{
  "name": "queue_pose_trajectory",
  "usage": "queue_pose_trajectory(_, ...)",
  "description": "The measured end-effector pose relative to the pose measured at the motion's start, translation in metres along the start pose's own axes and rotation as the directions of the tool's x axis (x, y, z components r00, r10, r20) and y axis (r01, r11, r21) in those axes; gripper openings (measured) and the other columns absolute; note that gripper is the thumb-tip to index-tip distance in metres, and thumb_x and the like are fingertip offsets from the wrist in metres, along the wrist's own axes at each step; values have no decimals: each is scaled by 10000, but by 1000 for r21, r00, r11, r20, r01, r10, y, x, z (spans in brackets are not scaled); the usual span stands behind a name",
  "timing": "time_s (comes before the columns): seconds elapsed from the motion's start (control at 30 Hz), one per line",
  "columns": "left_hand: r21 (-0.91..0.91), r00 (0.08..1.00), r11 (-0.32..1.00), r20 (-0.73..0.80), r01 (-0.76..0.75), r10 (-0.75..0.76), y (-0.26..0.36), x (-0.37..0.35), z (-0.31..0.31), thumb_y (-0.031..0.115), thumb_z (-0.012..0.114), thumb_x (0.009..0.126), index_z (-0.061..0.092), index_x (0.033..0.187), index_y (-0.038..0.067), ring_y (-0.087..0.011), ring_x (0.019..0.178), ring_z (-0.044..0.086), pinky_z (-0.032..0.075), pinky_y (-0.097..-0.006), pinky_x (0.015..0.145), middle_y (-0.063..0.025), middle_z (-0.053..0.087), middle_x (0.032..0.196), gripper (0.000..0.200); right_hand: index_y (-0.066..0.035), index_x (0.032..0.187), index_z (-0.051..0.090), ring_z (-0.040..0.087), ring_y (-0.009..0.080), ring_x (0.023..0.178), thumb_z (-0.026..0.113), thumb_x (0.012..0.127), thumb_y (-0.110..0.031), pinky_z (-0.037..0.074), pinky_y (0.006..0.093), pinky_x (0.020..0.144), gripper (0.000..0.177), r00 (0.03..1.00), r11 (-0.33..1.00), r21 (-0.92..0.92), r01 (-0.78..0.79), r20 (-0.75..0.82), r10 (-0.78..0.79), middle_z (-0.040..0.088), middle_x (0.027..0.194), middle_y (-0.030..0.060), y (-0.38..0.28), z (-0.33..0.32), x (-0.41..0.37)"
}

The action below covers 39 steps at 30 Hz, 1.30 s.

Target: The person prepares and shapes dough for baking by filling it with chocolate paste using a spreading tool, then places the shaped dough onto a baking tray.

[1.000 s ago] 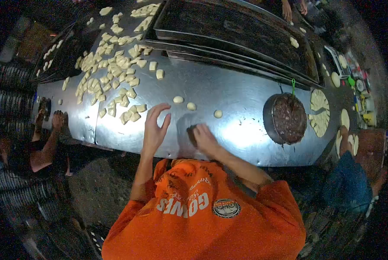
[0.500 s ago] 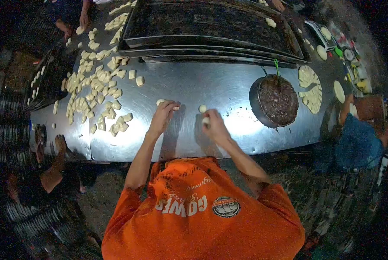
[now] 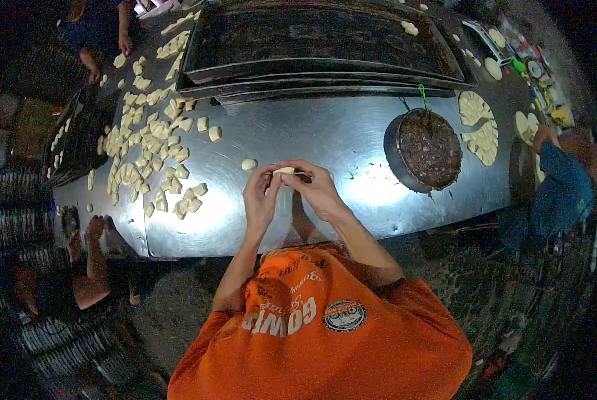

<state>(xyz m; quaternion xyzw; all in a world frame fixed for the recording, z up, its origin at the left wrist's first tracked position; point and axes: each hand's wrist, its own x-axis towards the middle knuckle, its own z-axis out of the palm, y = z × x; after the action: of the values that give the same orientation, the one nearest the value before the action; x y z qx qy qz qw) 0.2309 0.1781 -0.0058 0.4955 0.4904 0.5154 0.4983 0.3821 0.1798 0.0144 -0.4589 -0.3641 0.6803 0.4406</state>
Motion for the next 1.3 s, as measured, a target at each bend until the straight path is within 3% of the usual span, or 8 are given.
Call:
queue_pose_trajectory(0.17, -134, 992, 983, 34, 127, -123, 8, 5, 16, 128, 616, 982, 625, 1006, -23, -138, 917, 619, 518, -283, 790, -80, 643, 984, 154, -40, 1309, 576, 612, 169, 1060, 663, 952, -121, 520, 300, 895, 376, 993, 802, 587, -109, 30, 113, 637, 1155, 70, 20, -21, -8)
queue_pose_trajectory(0.33, 287, 955, 950, 294, -124, 36, 7, -7, 31, 191, 538, 1021, 632, 1063, -37, -243, 985, 600, 498, -338, 850, -132, 607, 1079, 249, -19, 1295, 551, 633, 212, 1084, 640, 961, -117, 552, 349, 970, 360, 995, 667, 741, -75, 16, 95, 632, 1158, 95, 23, -47, -33)
queue_pose_trajectory(0.47, 370, 902, 915, 432, -161, -16, 20, -12, 44, 225, 500, 1037, 638, 1199, -4, -290, 1179, 522, 481, -361, 941, -159, 519, 1288, 313, 7, 1334, 491, 651, 254, 1092, 661, 939, -113, 576, 331, 912, 446, 981, 965, 262, 21, -190, 30, 629, 1210, 173, 5, -108, -51)
queue_pose_trajectory(0.53, 349, 902, 930, 428, -111, -53, 25, -11, 47, 224, 504, 1035, 637, 1217, 6, -291, 1194, 515, 488, -360, 946, -153, 504, 1317, 313, -39, 1202, 636, 697, 221, 989, 664, 919, -86, 559, 324, 880, 288, 854, 710, -673, 206, -231, -466, 700, 1135, 120, -9, -161, -51)
queue_pose_trajectory(0.7, 318, 885, 937, 465, -144, -22, 20, -5, 42, 211, 518, 1029, 634, 1235, 21, -281, 1213, 511, 508, -348, 933, -151, 497, 1339, 303, -26, 1090, 634, 630, 413, 916, 612, 892, -11, 517, 464, 785, 200, 782, 231, -962, -144, -254, -569, 656, 973, 236, -29, -234, -44)
queue_pose_trajectory(0.93, 316, 916, 934, 400, -169, 30, 17, -10, 33, 187, 521, 1025, 647, 1212, 20, -275, 1217, 518, 486, -350, 946, -148, 526, 1313, 280, -27, 1128, 628, 617, 490, 971, 564, 936, -36, 521, 461, 845, 202, 846, 230, -962, -147, -243, -475, 598, 1041, 338, -23, -251, -28)
queue_pose_trajectory(1.13, 304, 951, 946, 308, -114, 15, 21, -3, 31, 156, 556, 1002, 652, 1187, 16, -269, 1169, 558, 473, -352, 963, -134, 578, 1254, 251, 26, 1192, 621, 648, 186, 1037, 666, 937, -115, 514, 308, 870, 295, 853, 937, -329, -120, -516, -72, 683, 1128, 116, -26, -270, -37)
queue_pose_trajectory(1.3, 92, 810, 995, 586, -41, -20, 30, 4, 58, 192, 552, 1013, 552, 1344, 43, -226, 1228, 540, 434, -376, 1038, -108, 566, 1342, 363, -20, 1229, 600, 642, 215, 1027, 634, 958, -110, 509, 333, 908, 287, 965, 920, 378, 104, -262, -2, 669, 1112, 101, -34, -206, -52)
